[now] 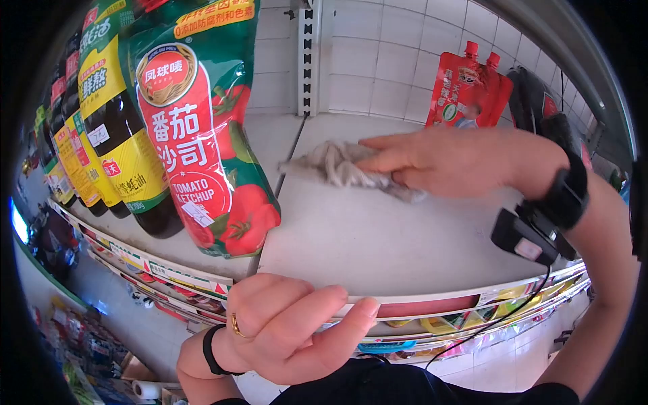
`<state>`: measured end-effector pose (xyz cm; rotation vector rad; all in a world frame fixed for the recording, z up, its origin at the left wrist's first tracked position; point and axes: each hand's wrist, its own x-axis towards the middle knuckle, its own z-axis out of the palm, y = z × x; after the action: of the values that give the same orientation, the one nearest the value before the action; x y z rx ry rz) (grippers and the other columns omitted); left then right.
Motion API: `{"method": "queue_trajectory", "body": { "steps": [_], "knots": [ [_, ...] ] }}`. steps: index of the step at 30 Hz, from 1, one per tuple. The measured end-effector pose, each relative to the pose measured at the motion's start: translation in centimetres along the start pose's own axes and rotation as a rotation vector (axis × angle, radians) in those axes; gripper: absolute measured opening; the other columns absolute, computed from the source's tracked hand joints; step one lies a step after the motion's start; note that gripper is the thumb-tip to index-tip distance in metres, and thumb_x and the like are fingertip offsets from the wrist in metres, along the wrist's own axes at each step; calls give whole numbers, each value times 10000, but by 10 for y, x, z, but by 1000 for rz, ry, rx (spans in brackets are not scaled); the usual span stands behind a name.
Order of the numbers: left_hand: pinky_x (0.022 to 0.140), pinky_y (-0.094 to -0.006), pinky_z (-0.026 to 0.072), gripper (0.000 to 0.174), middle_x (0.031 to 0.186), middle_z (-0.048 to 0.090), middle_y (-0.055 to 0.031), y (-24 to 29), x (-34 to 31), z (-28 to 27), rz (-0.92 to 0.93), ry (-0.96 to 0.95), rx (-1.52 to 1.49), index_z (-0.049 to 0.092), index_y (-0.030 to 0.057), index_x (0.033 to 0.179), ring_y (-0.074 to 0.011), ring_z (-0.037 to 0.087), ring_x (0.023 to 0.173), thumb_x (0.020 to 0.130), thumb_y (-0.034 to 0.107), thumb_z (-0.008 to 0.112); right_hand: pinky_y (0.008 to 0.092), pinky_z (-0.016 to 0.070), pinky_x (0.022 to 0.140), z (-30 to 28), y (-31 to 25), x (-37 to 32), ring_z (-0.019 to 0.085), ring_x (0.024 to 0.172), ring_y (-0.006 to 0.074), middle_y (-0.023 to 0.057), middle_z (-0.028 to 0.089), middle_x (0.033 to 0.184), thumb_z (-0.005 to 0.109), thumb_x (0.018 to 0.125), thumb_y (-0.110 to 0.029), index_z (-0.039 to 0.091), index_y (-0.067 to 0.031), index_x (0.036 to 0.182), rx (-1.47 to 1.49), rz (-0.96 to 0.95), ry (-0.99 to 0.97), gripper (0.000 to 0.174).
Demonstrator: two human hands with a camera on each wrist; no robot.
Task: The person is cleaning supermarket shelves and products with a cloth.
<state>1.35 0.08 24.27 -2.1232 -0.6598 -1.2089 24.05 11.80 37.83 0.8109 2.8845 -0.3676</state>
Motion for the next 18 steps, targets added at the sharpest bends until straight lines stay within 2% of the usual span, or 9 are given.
{"method": "queue_trajectory", "body": {
  "steps": [1, 3, 4, 8, 10, 12, 13, 15, 18],
  "knots": [
    [693, -330, 439, 422, 1058, 502, 2, -1, 0, 2, -2, -2, 2, 655, 258, 1031, -197, 490, 839, 665, 272, 864, 384, 400, 1040, -2, 6, 11, 431, 1326, 394, 271, 390, 1465, 425, 879, -55, 476, -102, 1396, -60, 26, 0, 522],
    [569, -255, 394, 285, 1051, 547, -33, -5, 2, 9, 66, 142, -77, 726, 159, 959, -158, 512, 849, 687, 85, 757, 397, 411, 1028, -8, 17, 35, 467, 1283, 394, 238, 400, 1465, 419, 868, -26, 443, -109, 1415, -189, 102, -38, 554],
    [569, -255, 394, 285, 1051, 547, -33, -5, 1, 9, 65, 140, -77, 726, 159, 959, -158, 512, 849, 687, 85, 757, 410, 422, 1015, -9, 13, 45, 503, 1240, 393, 204, 410, 1466, 414, 856, 3, 409, -116, 1433, -315, 181, -75, 589],
    [570, -258, 395, 272, 1064, 549, -33, -6, 2, 8, 62, 125, -83, 727, 160, 945, -158, 512, 852, 686, 83, 755, 448, 440, 973, -10, -9, 64, 535, 1176, 422, 219, 454, 1413, 412, 819, 32, 398, -114, 1432, -241, 323, -103, 630],
    [571, -259, 395, 268, 1066, 548, -33, -4, 1, 7, 65, 122, -93, 728, 161, 943, -158, 511, 853, 687, 87, 757, 461, 459, 925, -1, -6, 69, 570, 1112, 433, 228, 467, 1400, 425, 782, 50, 409, -115, 1427, -283, 117, -23, 666],
    [736, -328, 445, 423, 1072, 485, 11, 0, -3, 3, -7, -1, 15, 650, 275, 1057, -205, 480, 907, 693, 328, 858, 460, 470, 899, 3, -11, 62, 576, 1096, 433, 227, 470, 1394, 435, 773, 56, 411, -120, 1428, -262, 69, -7, 679],
    [736, -328, 445, 423, 1072, 485, 11, 1, -3, 3, -11, 2, 14, 650, 275, 1057, -205, 480, 907, 693, 328, 858, 458, 481, 873, 3, -20, 57, 583, 1081, 432, 227, 473, 1389, 445, 763, 62, 412, -126, 1428, -245, 15, 10, 692],
    [738, -335, 444, 421, 1066, 484, 11, 0, -4, 3, -12, 10, 16, 647, 273, 1056, -206, 480, 904, 697, 338, 856, 445, 498, 838, 2, -39, 50, 591, 1065, 420, 219, 505, 1340, 462, 761, 65, 436, -134, 1409, -241, 71, -35, 678],
    [736, -337, 443, 420, 1060, 483, 10, 0, -4, 3, -5, 12, 25, 642, 275, 1055, -204, 479, 899, 700, 347, 854, 438, 503, 804, 9, -48, 40, 604, 1020, 401, 200, 520, 1288, 477, 767, 65, 455, -134, 1384, -279, 35, -21, 649]
  ]
}}
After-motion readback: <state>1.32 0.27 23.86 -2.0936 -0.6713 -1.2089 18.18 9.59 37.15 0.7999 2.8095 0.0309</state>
